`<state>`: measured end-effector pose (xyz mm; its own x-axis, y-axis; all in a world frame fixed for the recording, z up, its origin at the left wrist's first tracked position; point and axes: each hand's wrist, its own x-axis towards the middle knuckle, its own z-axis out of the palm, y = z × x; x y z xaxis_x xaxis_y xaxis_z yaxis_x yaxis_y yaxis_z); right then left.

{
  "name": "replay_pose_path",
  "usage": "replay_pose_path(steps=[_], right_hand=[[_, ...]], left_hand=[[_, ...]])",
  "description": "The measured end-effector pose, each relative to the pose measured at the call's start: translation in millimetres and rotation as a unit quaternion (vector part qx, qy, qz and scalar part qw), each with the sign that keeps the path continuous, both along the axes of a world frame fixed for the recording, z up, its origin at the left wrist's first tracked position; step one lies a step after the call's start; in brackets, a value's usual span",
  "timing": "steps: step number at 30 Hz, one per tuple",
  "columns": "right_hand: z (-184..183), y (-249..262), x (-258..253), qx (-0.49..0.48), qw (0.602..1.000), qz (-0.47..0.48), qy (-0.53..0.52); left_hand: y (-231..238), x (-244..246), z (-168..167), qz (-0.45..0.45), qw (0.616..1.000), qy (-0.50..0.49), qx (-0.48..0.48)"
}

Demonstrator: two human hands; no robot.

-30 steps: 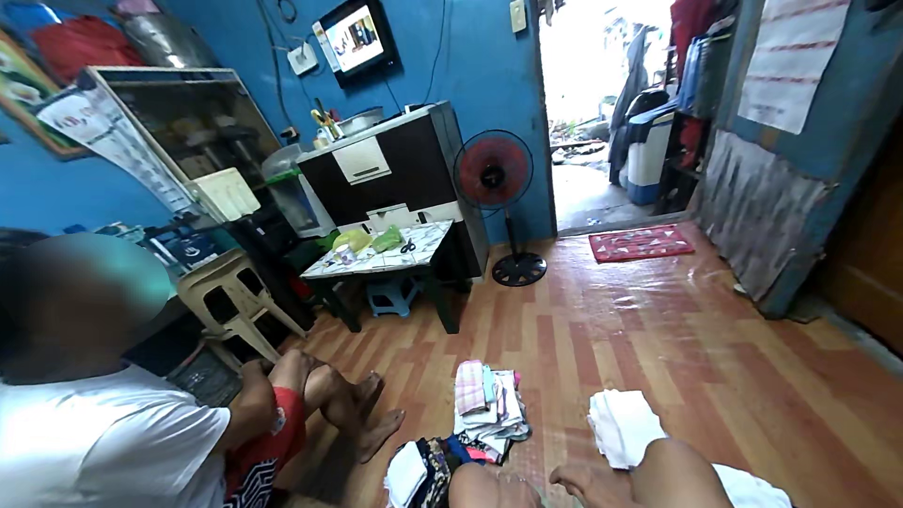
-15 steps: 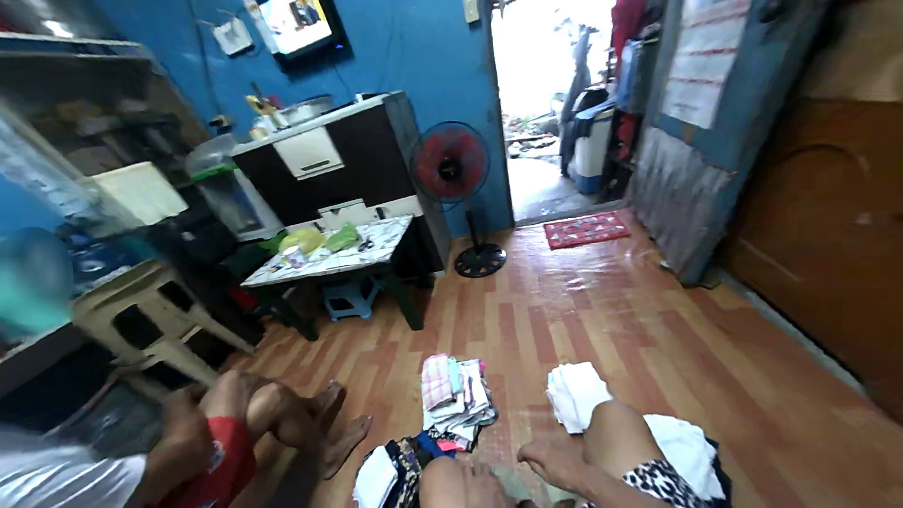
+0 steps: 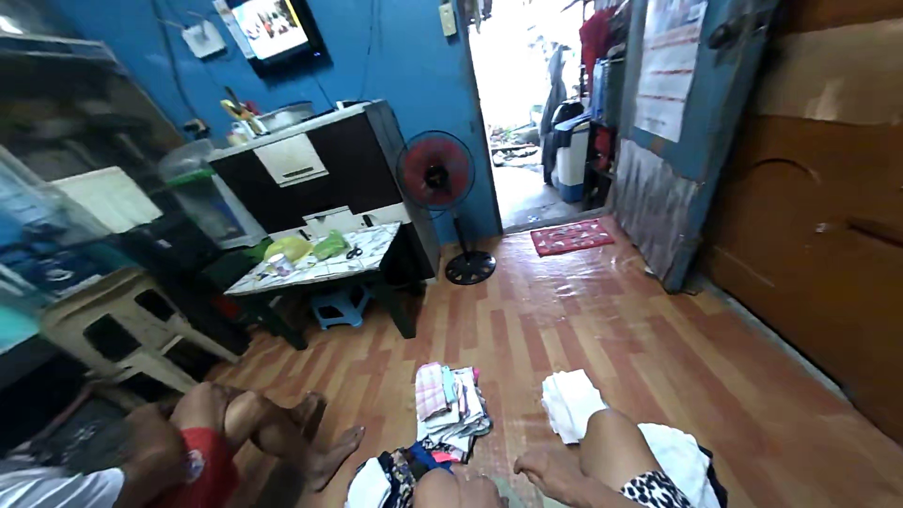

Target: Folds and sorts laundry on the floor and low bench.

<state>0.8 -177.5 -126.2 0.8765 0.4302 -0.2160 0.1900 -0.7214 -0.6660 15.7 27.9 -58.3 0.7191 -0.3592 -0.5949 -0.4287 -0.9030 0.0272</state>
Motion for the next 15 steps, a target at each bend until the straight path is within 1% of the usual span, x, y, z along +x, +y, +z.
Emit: replay_pose_path(steps=[1,3,5,6,10,11,13,15], right_hand=[[-0.3,0.8,0.0,-0.004,1.0,-0.003,0.003],[1.7,0.7,-0.3,-0.001,1.0,-0.01,0.003],[-2.0,0.2,0.0,0.012,1.0,-0.013,-0.007],[-4.4,-0.2,0.6,0.015,1.0,-0.013,-0.012],[-18.7,-2.5,2.5,0.031,0.999,-0.026,-0.033],[-23.0,-3.1,3.1,0.039,0.998,-0.026,-0.041],[-25.6,-3.3,3.0,0.051,0.997,-0.033,-0.055],[-13.3,-1.8,1.0,0.05,0.997,-0.045,-0.031]], left_hand=[[-0.2,-0.8,6.2,0.001,1.0,0.007,-0.009],[-2.6,-1.7,7.1,0.005,1.0,0.0,-0.013],[-7.7,-2.3,18.4,0.019,1.0,0.013,-0.004],[-8.3,-1.0,18.7,0.016,1.0,0.014,0.001],[-3.7,3.3,-9.0,0.004,1.0,-0.014,0.006],[-2.7,3.5,-9.7,-0.001,1.0,-0.014,0.001],[-1.4,1.5,0.2,-0.006,1.0,-0.021,-0.018],[-1.2,0.3,6.1,-0.007,0.999,-0.035,-0.029]])
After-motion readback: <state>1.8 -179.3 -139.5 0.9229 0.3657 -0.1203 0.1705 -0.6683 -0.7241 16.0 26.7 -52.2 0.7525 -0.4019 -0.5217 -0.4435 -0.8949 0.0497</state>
